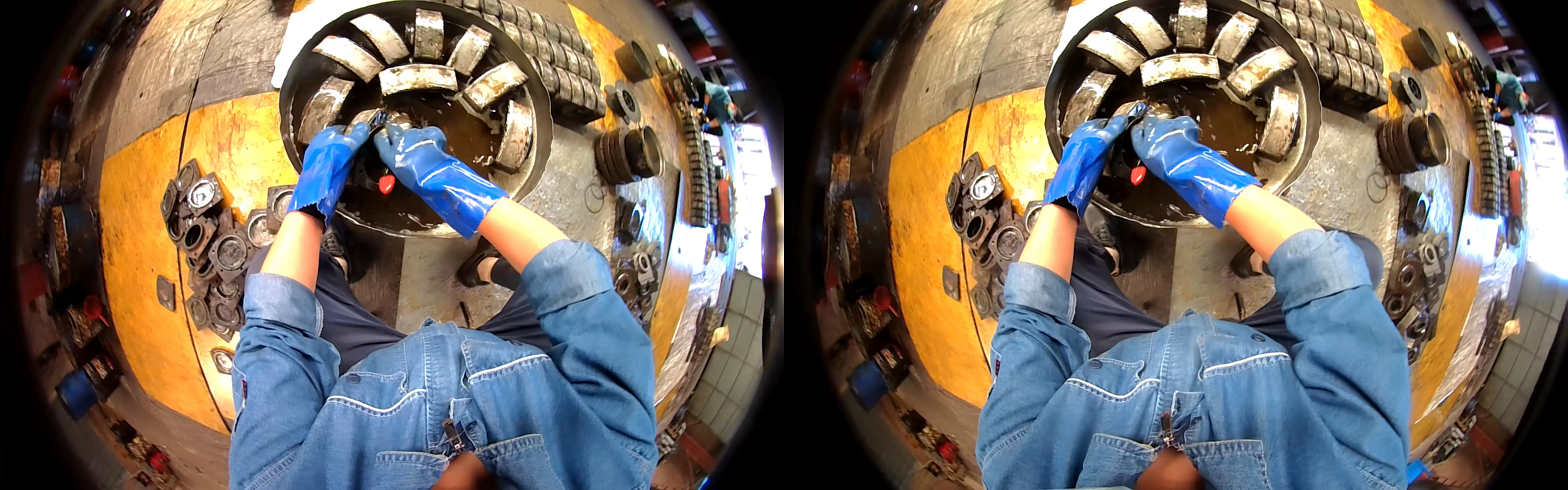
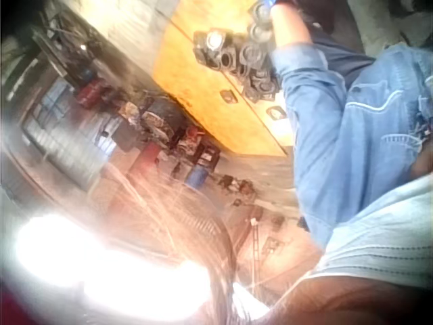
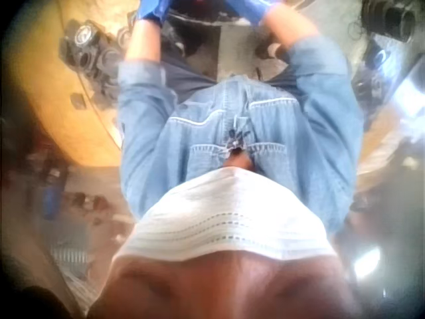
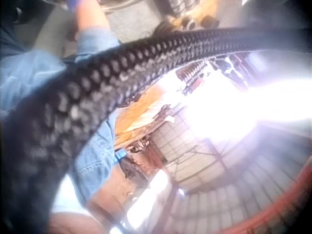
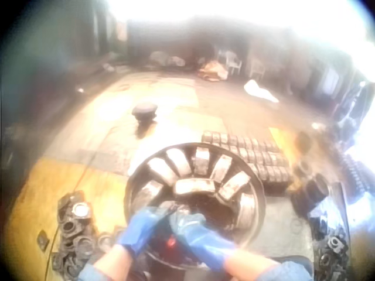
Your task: The person cleans various metal components by scrubbing them with a brush inside a large circular container filled with liquid. The person picks up individual parts, immerses them in the liquid, and uses a red-handled brush to scrub the surfaces before setting the cleaned items aside on the surrounding floor.
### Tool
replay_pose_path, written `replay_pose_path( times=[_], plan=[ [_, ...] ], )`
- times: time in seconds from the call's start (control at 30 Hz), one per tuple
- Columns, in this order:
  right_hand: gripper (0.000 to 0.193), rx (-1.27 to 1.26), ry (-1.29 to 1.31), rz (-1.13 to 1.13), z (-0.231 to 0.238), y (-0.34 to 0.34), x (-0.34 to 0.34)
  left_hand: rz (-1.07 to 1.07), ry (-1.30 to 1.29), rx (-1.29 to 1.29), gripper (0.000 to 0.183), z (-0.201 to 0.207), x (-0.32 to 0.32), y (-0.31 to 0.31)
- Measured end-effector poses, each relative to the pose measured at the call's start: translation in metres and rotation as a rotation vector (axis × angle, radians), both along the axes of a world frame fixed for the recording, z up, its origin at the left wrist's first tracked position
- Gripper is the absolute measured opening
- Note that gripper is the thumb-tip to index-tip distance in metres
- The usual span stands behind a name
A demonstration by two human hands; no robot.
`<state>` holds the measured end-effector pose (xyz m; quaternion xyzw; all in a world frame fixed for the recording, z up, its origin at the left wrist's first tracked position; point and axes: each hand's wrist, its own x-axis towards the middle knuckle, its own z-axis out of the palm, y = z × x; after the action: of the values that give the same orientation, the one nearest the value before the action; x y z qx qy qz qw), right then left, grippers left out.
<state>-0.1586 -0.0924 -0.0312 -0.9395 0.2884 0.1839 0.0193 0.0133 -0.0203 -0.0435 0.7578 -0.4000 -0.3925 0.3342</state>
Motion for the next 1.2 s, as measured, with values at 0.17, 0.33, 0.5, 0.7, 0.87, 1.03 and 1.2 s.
replay_pose_path(
  times=[0.17,0.33,0.5,0.7,0.87,1.03,1.2],
  plan=[
    [0.034,0.311,-0.022,-0.414,0.005,-0.013,0.011,0.001,-0.116,0.122,0.071,0.001,0.006,0.004],
    [0.056,0.396,-0.177,-0.65,-0.017,-0.016,-0.003,-0.027,-0.115,0.135,0.074,0.005,-0.001,0.0],
    [0.049,0.813,-0.336,-0.694,0.006,-0.013,-0.011,0.005,-0.012,0.1,0.072,0.002,-0.001,0.005],
    [0.047,0.928,-0.238,-0.835,-0.027,-0.04,-0.01,-0.002,-0.018,0.138,0.072,0.009,-0.008,-0.002],
    [0.042,0.438,-0.055,-0.531,-0.003,0.003,0.012,0.009,-0.119,0.299,0.072,0.003,-0.003,-0.013],
    [0.037,0.305,0.179,-0.473,-0.004,0.004,0.022,-0.014,-0.087,0.194,0.072,-0.001,-0.003,-0.005],
    [0.039,0.136,0.1,-0.365,0.007,0.002,0.01,-0.016,-0.064,0.206,0.073,0.006,-0.004,-0.005]
  ],
)
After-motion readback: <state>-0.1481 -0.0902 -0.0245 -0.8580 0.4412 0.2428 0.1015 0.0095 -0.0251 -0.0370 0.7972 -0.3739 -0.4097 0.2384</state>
